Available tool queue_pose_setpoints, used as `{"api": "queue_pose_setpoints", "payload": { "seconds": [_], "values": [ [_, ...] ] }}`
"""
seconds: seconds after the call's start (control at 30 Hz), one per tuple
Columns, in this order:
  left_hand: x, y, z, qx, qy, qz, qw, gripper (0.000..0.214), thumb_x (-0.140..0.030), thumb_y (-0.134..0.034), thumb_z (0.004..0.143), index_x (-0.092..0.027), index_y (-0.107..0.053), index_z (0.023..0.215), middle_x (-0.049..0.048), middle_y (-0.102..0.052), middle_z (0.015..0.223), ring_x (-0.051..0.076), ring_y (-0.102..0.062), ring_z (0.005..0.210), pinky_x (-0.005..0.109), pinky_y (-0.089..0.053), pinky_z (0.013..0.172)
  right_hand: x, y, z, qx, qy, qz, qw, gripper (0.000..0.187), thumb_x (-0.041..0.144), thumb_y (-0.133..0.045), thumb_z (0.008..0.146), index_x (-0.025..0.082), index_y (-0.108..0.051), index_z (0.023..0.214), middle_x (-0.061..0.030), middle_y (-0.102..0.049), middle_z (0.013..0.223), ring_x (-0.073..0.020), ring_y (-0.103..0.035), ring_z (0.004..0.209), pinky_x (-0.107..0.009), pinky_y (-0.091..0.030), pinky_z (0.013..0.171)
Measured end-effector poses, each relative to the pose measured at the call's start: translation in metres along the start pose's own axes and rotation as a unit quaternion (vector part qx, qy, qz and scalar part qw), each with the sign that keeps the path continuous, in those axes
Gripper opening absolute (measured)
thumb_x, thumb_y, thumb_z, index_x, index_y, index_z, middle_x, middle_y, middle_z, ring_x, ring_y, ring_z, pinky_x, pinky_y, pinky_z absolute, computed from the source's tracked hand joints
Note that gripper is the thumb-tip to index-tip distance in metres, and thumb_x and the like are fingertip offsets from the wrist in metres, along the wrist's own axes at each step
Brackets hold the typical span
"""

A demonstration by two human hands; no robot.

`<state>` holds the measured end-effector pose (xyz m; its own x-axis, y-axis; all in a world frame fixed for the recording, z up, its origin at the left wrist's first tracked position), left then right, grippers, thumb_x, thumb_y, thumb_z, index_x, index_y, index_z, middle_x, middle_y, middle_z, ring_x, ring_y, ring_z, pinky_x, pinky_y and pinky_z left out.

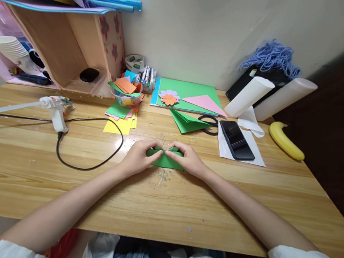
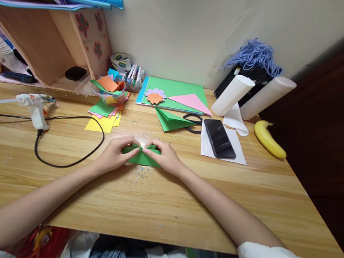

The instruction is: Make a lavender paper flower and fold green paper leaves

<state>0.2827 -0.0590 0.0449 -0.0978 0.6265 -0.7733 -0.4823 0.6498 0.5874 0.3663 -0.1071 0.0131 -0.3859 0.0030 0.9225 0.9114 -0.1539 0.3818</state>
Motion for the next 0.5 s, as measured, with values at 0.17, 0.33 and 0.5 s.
{"api": "queue_pose_setpoints", "payload": {
  "seconds": [0.17,0.33,0.5],
  "values": [
    [0.016,-0.006,0.000,0.016,0.047,-0.056,0.997,0.012,-0.024,-0.050,0.079,-0.015,-0.059,0.079,0.0007,-0.059,0.073,0.012,-0.052,0.070,0.023,-0.037,0.064,-0.001,0.002,0.000,-0.008,-0.002,-0.004,1.000,0.018,0.034,-0.055,0.078,0.017,-0.058,0.077,0.0004,-0.057,0.075,-0.0117,-0.049,0.069,-0.022,-0.034,0.061],
    [0.029,-0.007,0.001,0.000,0.103,-0.097,0.990,0.025,-0.035,-0.051,0.079,-0.015,-0.052,0.064,-0.0029,-0.048,0.061,0.011,-0.044,0.062,0.022,-0.032,0.057,-0.001,0.006,0.001,-0.025,0.001,0.005,1.000,0.016,0.032,-0.057,0.077,0.016,-0.057,0.071,0.0010,-0.056,0.071,-0.0106,-0.048,0.065,-0.021,-0.033,0.057],
    [0.023,-0.011,-0.001,0.000,0.117,-0.118,0.986,0.033,-0.041,-0.043,0.083,-0.015,-0.049,0.062,-0.0033,-0.045,0.060,0.010,-0.042,0.061,0.021,-0.032,0.057,0.000,0.007,0.000,-0.038,0.006,0.005,0.999,0.014,0.028,-0.057,0.076,0.017,-0.057,0.069,0.0016,-0.056,0.069,-0.0102,-0.048,0.064,-0.021,-0.034,0.057]
  ]
}}
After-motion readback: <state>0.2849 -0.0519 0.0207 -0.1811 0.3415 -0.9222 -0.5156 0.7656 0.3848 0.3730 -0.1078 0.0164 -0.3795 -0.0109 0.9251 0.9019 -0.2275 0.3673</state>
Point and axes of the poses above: each hand's wrist, its own z-axis towards the middle knuckle, its own y-axis out of the back of the hand, x = y × z, the point moved 10 cm from there along z, towards the middle knuckle
